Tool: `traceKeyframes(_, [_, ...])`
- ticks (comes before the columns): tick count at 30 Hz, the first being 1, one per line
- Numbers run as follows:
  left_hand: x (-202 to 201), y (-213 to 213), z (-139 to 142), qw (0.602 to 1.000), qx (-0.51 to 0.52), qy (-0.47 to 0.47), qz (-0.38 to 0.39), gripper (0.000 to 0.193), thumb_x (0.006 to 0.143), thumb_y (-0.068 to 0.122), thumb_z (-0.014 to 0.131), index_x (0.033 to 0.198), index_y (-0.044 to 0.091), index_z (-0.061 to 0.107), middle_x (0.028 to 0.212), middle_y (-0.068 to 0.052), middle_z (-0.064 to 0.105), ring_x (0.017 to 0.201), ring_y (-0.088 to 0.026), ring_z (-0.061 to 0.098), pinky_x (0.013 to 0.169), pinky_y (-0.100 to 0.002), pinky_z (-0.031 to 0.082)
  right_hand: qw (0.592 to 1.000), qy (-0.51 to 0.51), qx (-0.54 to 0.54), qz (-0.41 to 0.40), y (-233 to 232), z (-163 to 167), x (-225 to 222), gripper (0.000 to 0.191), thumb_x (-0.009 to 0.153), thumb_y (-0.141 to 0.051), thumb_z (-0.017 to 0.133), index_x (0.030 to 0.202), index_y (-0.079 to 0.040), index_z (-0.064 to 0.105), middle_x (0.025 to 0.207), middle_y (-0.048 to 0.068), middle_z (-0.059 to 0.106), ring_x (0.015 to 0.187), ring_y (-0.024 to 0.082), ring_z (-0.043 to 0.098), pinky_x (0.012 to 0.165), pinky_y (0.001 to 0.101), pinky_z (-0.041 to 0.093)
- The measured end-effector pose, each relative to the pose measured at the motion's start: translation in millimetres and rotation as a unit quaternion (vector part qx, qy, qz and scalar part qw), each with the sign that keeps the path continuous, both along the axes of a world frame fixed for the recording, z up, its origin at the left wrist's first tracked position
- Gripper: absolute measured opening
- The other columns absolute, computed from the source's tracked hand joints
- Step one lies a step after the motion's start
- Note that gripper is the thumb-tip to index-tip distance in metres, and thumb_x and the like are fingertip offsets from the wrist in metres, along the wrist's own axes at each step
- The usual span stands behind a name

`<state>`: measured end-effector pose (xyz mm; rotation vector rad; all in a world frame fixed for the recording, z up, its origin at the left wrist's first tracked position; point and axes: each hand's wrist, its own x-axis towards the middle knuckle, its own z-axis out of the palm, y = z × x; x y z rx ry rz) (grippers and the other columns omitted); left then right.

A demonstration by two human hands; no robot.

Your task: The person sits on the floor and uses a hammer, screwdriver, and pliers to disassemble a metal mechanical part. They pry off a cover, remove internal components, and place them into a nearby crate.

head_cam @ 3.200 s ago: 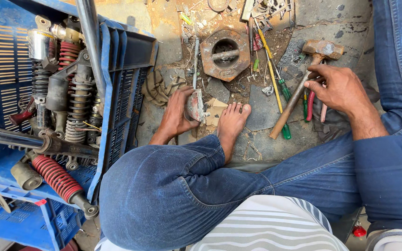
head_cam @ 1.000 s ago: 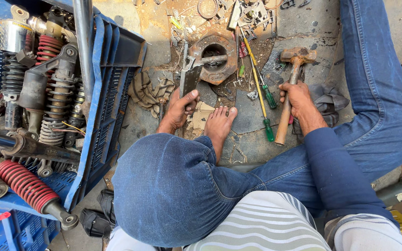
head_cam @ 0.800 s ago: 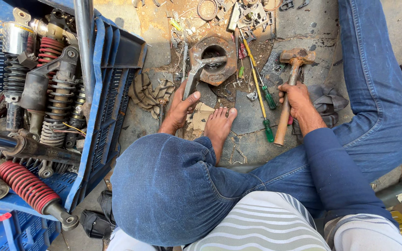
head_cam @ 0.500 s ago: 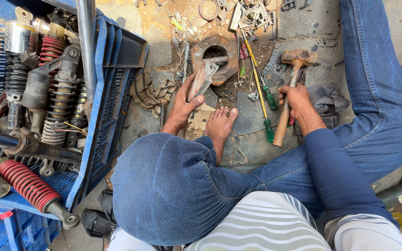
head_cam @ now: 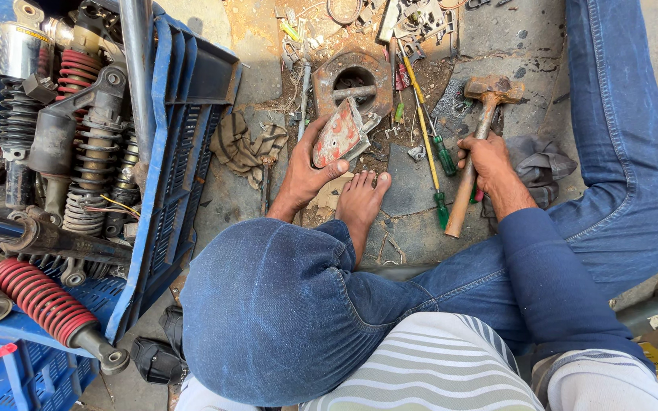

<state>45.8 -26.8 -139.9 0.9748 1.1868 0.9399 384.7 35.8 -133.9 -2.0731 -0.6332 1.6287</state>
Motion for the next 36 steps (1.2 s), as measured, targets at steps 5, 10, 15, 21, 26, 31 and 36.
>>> traceKeyframes(5, [-0.9,-1.3,-1.2,1.000,0.010,-0.014,0.006,0.115,0.073,0.057,0.090,0.154,-0.006,0.039,0.145,-0.024,0.057,0.138,-0.029,0.056,0.117,-0.040,0.046,1.000,0.001,0.000,-0.008,-0.4,-6.6,1.9,0.010,0.094,-0.002,0.065,0.100,-0.002,0.056,0.076,0.006,0.060,0.057,0.013,0.058,0.049,0.0275,0.050])
traceKeyframes(10, [-1.1,-1.6,-4.0,1.000,0.017,0.005,0.002,0.115,0.072,0.057,0.090,0.154,-0.006,0.039,0.145,-0.024,0.058,0.138,-0.029,0.057,0.117,-0.040,0.047,1.000,-0.002,-0.010,-0.008,-0.3,-5.9,0.4,0.010,0.094,-0.002,0.064,0.100,-0.002,0.056,0.076,0.007,0.060,0.057,0.014,0.057,0.048,0.0270,0.049])
traceKeyframes(15, [-1.6,-2.5,-8.3,1.000,0.020,0.010,-0.001,0.116,0.071,0.059,0.090,0.153,-0.006,0.039,0.143,-0.025,0.058,0.137,-0.030,0.058,0.116,-0.040,0.047,1.000,0.001,-0.003,-0.011,0.4,-3.4,-2.3,0.011,0.093,-0.001,0.064,0.099,-0.002,0.055,0.077,0.006,0.060,0.058,0.014,0.058,0.048,0.0272,0.050])
traceKeyframes(21, [-0.5,-3.9,-8.9,0.999,0.035,0.011,0.009,0.120,0.070,0.053,0.095,0.156,-0.006,0.034,0.147,-0.025,0.056,0.139,-0.029,0.056,0.118,-0.040,0.047,1.000,0.001,-0.003,-0.007,-0.2,-4.0,-2.0,0.010,0.093,-0.001,0.064,0.100,-0.001,0.056,0.077,0.006,0.060,0.059,0.014,0.058,0.049,0.0276,0.050])
traceKeyframes(26, [0.4,-3.4,-1.2,0.998,0.029,0.059,0.021,0.119,0.064,0.048,0.099,0.152,-0.003,0.039,0.138,-0.021,0.065,0.130,-0.025,0.064,0.110,-0.039,0.053,1.000,0.002,-0.003,-0.011,-0.1,-6.3,-1.2,0.010,0.093,0.000,0.064,0.100,-0.001,0.056,0.077,0.006,0.060,0.059,0.014,0.058,0.048,0.0279,0.050])
traceKeyframes(31, [1.1,-2.5,6.8,0.987,0.062,0.144,0.024,0.115,0.060,0.043,0.101,0.149,-0.001,0.043,0.135,-0.020,0.066,0.126,-0.026,0.066,0.108,-0.040,0.054,1.000,-0.003,-0.005,-0.001,-0.6,-7.6,-0.7,0.011,0.093,0.000,0.064,0.100,-0.002,0.055,0.075,0.007,0.060,0.057,0.015,0.057,0.047,0.0285,0.049])
traceKeyframes(36, [2.1,-1.3,11.4,0.986,0.060,0.153,0.027,0.112,0.061,0.039,0.102,0.148,0.001,0.044,0.135,-0.019,0.066,0.127,-0.028,0.067,0.109,-0.040,0.054,1.000,-0.008,-0.007,0.001,-0.9,-5.5,-1.7,0.011,0.093,0.000,0.063,0.101,-0.001,0.055,0.077,0.007,0.060,0.058,0.014,0.058,0.048,0.0279,0.051])
